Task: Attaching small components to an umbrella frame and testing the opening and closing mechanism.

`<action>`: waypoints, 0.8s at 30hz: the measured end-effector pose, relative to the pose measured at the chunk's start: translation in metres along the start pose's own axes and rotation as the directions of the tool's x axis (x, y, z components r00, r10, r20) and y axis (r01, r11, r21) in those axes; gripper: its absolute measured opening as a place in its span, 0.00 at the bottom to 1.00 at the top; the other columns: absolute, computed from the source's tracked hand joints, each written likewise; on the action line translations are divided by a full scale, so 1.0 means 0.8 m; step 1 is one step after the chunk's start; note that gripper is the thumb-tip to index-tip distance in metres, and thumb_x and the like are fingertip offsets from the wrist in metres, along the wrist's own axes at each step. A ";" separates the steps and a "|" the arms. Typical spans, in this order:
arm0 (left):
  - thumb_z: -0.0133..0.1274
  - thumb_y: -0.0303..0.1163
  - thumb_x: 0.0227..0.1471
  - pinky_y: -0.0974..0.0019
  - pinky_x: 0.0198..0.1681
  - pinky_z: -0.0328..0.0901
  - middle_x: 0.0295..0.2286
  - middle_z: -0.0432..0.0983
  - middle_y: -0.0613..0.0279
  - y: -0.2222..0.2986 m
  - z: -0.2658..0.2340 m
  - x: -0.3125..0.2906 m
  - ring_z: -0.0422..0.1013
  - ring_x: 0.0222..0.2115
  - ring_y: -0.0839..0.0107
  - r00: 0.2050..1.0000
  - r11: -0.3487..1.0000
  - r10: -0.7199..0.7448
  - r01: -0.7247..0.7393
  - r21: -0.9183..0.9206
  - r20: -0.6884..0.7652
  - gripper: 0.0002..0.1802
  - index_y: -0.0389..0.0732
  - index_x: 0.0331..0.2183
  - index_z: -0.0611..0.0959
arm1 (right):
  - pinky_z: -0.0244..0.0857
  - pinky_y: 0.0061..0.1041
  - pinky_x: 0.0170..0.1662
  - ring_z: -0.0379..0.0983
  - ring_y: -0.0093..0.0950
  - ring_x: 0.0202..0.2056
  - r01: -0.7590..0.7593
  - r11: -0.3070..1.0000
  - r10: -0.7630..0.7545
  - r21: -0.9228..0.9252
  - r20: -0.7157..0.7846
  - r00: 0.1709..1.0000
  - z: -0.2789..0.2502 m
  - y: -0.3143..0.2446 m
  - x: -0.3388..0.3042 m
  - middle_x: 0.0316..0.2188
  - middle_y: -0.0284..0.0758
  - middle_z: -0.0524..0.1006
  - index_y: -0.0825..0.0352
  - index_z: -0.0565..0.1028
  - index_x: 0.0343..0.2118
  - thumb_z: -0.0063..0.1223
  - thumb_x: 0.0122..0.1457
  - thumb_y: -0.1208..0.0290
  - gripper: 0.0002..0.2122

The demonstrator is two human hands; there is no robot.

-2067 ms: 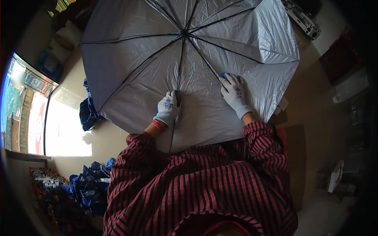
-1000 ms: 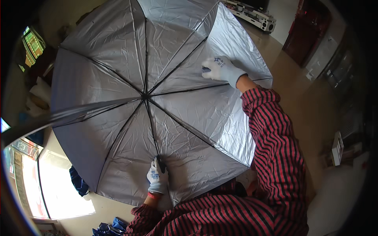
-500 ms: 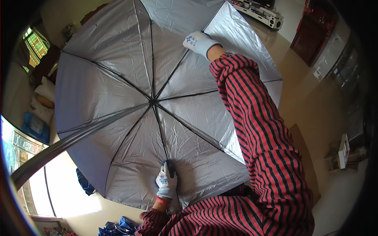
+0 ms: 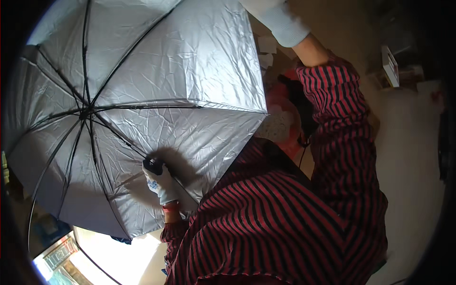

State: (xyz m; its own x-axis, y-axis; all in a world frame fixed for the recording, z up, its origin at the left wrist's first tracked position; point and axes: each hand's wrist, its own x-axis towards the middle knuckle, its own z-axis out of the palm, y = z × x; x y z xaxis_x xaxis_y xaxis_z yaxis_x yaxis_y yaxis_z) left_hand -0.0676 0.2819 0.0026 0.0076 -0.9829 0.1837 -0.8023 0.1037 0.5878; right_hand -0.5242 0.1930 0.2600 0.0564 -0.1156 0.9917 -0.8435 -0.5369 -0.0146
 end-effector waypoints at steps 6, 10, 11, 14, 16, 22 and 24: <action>0.56 0.28 0.44 0.56 0.46 0.65 0.42 0.73 0.47 0.009 0.004 -0.002 0.72 0.43 0.53 0.999 0.997 -0.027 0.024 0.067 0.046 0.27 0.36 0.49 0.70 | 0.68 0.36 0.45 0.76 0.40 0.39 -0.726 0.366 0.923 -0.582 0.328 0.202 -0.125 0.066 -0.238 0.37 0.41 0.79 0.64 0.77 0.40 0.50 0.57 0.60 0.14; 0.55 0.28 0.45 0.57 0.42 0.67 0.40 0.74 0.48 0.024 0.004 -0.009 0.74 0.40 0.54 0.999 0.986 -0.035 0.031 0.163 0.016 0.26 0.37 0.48 0.70 | 0.67 0.37 0.45 0.75 0.41 0.41 -0.673 0.450 0.869 -0.587 0.462 0.178 -0.116 0.035 -0.357 0.37 0.41 0.78 0.66 0.76 0.37 0.53 0.55 0.58 0.15; 0.55 0.28 0.45 0.57 0.42 0.67 0.40 0.74 0.48 0.024 0.003 -0.009 0.74 0.40 0.54 0.999 0.984 -0.031 0.028 0.175 0.015 0.26 0.37 0.48 0.70 | 0.66 0.38 0.46 0.74 0.42 0.42 -0.662 0.527 0.826 -0.533 0.503 0.253 -0.103 0.032 -0.387 0.39 0.43 0.77 0.66 0.75 0.39 0.54 0.54 0.58 0.16; 0.55 0.27 0.45 0.57 0.42 0.67 0.40 0.74 0.48 0.025 0.004 -0.006 0.74 0.40 0.55 0.988 0.966 -0.145 0.132 0.221 0.044 0.25 0.37 0.48 0.70 | 0.63 0.39 0.50 0.71 0.45 0.45 -0.384 0.759 0.650 -0.526 0.576 0.495 -0.082 0.006 -0.412 0.46 0.46 0.72 0.64 0.71 0.48 0.49 0.53 0.63 0.20; 0.54 0.27 0.46 0.57 0.42 0.67 0.40 0.74 0.49 0.021 0.010 -0.001 0.74 0.40 0.55 0.993 0.989 -0.104 0.098 0.110 0.048 0.24 0.37 0.47 0.70 | 0.63 0.40 0.50 0.70 0.46 0.45 -0.374 0.694 0.716 -0.615 0.536 0.447 -0.063 0.004 -0.434 0.46 0.46 0.72 0.65 0.71 0.47 0.49 0.53 0.64 0.19; 0.53 0.27 0.46 0.58 0.44 0.66 0.41 0.74 0.49 0.044 0.000 -0.004 0.73 0.41 0.55 0.987 0.975 -0.156 0.151 0.165 0.019 0.25 0.37 0.48 0.70 | 0.63 0.43 0.47 0.71 0.45 0.44 -0.315 0.629 0.774 -0.711 0.533 0.343 -0.026 0.010 -0.457 0.42 0.47 0.73 0.69 0.70 0.45 0.47 0.52 0.67 0.18; 0.53 0.27 0.45 0.57 0.45 0.66 0.41 0.74 0.49 0.019 0.003 -0.007 0.73 0.41 0.55 0.992 0.984 -0.125 0.126 0.127 -0.018 0.25 0.38 0.48 0.71 | 0.63 0.44 0.45 0.72 0.45 0.41 -0.237 0.726 0.679 -0.646 0.620 0.393 -0.023 0.016 -0.461 0.37 0.49 0.74 0.69 0.72 0.42 0.48 0.51 0.67 0.16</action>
State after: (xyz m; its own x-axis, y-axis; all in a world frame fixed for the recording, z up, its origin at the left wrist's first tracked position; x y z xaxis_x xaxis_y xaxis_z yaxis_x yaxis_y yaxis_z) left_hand -0.0813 0.2887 0.0089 0.1182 -0.9854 0.1227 -0.8642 -0.0412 0.5015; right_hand -0.5658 0.2441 -0.1037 -0.2199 -0.9280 0.3009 -0.9706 0.1772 -0.1627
